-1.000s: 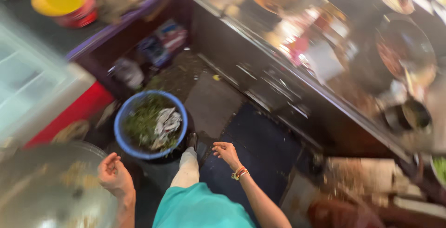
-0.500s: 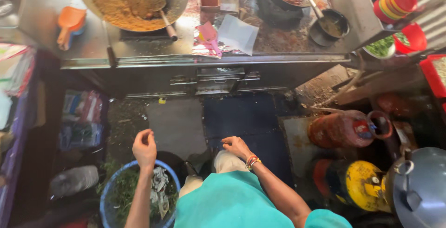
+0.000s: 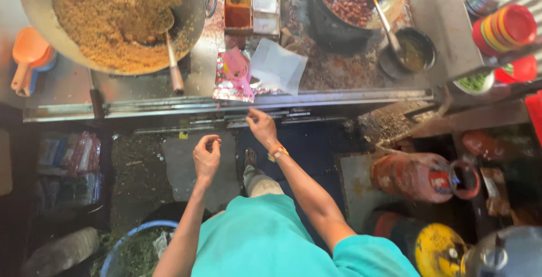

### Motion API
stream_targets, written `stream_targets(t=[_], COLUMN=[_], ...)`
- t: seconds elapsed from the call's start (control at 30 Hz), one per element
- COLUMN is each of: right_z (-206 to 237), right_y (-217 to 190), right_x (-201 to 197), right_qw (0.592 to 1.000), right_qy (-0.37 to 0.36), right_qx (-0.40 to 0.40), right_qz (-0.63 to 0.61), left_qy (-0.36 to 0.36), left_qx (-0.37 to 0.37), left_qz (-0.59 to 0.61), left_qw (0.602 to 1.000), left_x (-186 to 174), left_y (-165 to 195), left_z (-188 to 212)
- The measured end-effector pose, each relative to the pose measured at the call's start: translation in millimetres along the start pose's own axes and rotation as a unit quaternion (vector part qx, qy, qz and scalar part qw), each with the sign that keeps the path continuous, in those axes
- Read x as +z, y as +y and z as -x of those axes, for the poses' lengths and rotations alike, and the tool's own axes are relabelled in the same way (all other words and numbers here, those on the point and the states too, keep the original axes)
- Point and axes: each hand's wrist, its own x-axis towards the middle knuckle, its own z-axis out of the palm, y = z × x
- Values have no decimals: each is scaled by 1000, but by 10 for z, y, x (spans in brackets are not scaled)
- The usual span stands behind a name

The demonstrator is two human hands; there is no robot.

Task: The person scoops cooked food from a large wok into paper-lined bowls using a metal ladle. They then place the filled bowls onto a counter where another person adds toppings. The process is repeated for multiple orders in a street food stall setting.

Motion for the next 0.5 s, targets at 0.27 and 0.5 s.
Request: stream_targets(t=[0.27, 0.5], right_z=[-1801, -2041], right_y=[217, 734], right_x=[160, 195], right_qw=[992, 999], right_qy=[18, -46], right_qx=[4, -13], right_qz=[121, 24], left_qy=[-12, -44], left_qx=[-10, -32], left_qz=[30, 22], left_qw=[999, 998], left_x=[937, 1078], left_y=[198, 131], left_z=[-943, -1683])
